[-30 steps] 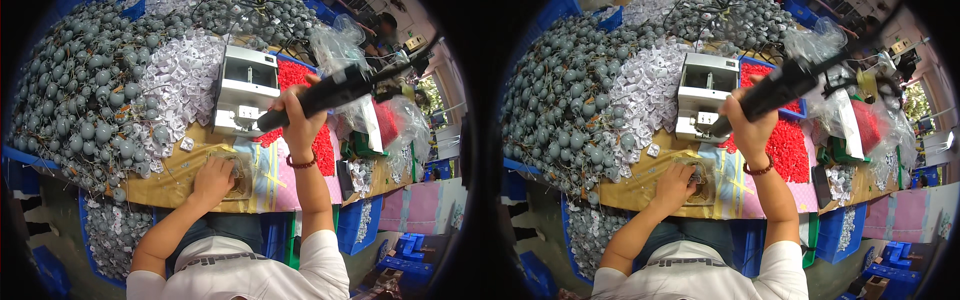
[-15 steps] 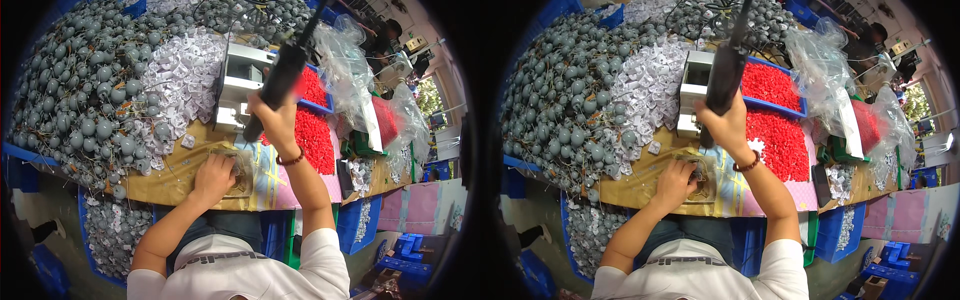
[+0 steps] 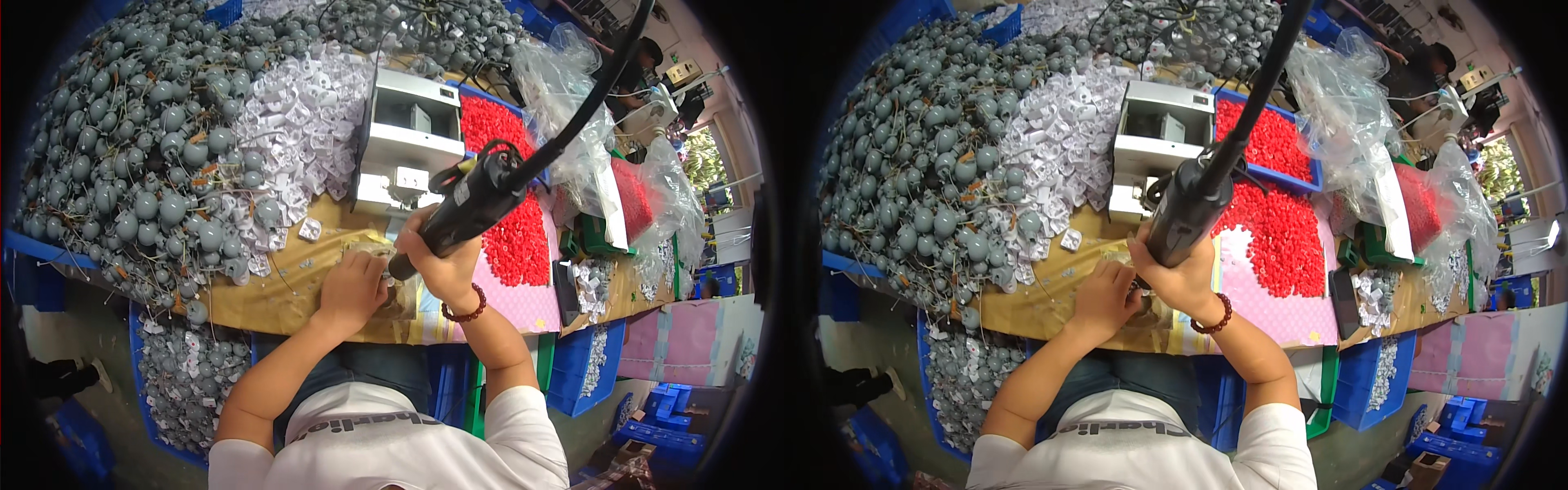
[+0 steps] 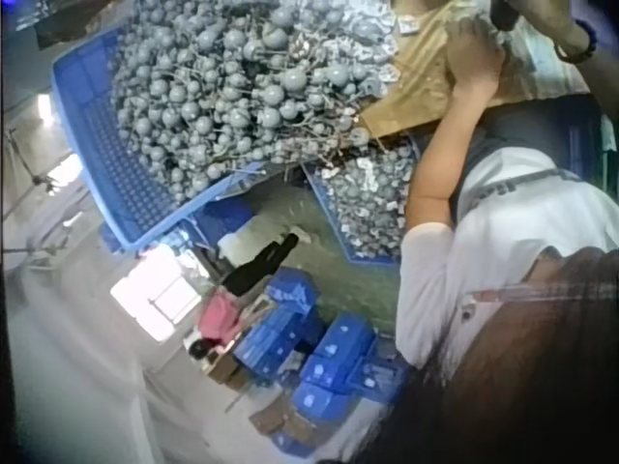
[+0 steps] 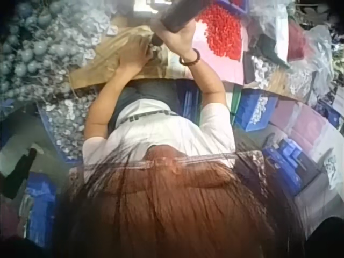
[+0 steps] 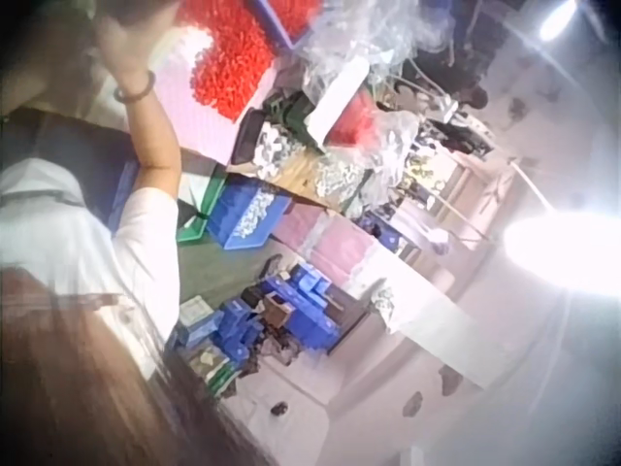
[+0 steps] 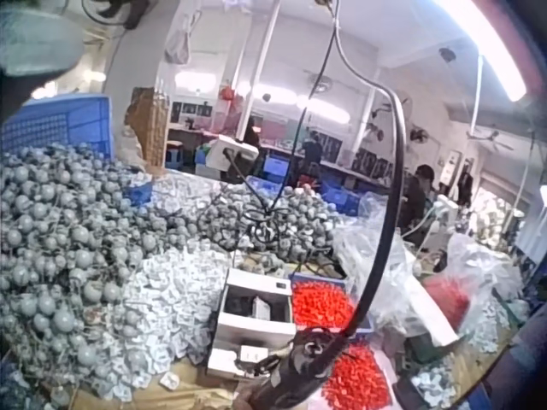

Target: Assembling small plastic toy components using an electric screwdriver.

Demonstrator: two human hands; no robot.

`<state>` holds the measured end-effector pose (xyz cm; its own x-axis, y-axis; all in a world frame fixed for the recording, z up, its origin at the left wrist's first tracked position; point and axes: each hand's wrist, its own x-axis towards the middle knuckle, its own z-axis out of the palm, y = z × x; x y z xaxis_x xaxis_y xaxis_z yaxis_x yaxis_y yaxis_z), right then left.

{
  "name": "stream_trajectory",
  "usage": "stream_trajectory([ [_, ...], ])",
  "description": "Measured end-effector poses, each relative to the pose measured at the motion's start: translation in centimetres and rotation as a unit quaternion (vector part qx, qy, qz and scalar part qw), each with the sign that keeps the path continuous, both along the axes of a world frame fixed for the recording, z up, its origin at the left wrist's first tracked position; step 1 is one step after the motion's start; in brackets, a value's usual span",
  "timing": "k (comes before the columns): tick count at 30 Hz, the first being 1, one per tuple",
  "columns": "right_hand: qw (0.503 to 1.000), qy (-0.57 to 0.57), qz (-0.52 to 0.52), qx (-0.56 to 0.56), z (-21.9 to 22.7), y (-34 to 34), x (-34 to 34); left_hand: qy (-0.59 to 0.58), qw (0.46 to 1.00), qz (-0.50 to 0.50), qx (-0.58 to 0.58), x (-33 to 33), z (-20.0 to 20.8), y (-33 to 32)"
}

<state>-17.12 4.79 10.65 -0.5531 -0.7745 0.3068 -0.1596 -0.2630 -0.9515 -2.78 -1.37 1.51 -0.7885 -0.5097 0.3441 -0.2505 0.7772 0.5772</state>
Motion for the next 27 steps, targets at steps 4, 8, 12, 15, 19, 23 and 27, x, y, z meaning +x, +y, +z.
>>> stream_trajectory([
  [4, 0.999, 0.035, -0.004, -0.002, -0.1, 0.3, 0.2, 0.015, 1.0, 0.006, -0.014, 0.1, -0.1, 0.2],
  [8, 1.0, 0.005, -0.001, -0.025, -0.2, 0.6, 0.5, 0.025, 0.999, 0.01, -0.024, 0.1, -0.1, 0.3],
  [12, 1.0, 0.009, 0.006, -0.028, -0.4, 0.7, 0.3, 0.023, 0.999, 0.012, -0.022, -0.1, -0.2, 0.3],
  [15, 0.999, 0.007, 0.014, -0.032, -0.5, 0.7, 0.3, 0.01, 1.0, 0.009, -0.023, 0.1, -0.3, 0.2],
  [19, 0.999, 0.026, 0.027, -0.029, -1.2, 1.0, 0.1, 0.032, 0.999, 0.008, -0.013, 0.0, -0.3, 0.1],
  [23, 0.997, 0.04, 0.063, -0.021, -2.1, 1.8, 0.5, 0.023, 1.0, -0.018, 0.004, 0.3, -0.2, -0.2],
  [27, 0.982, 0.152, 0.109, 0.008, -3.0, 2.4, 0.4, 0.038, 0.999, -0.026, 0.005, 0.3, 0.0, -0.3],
])
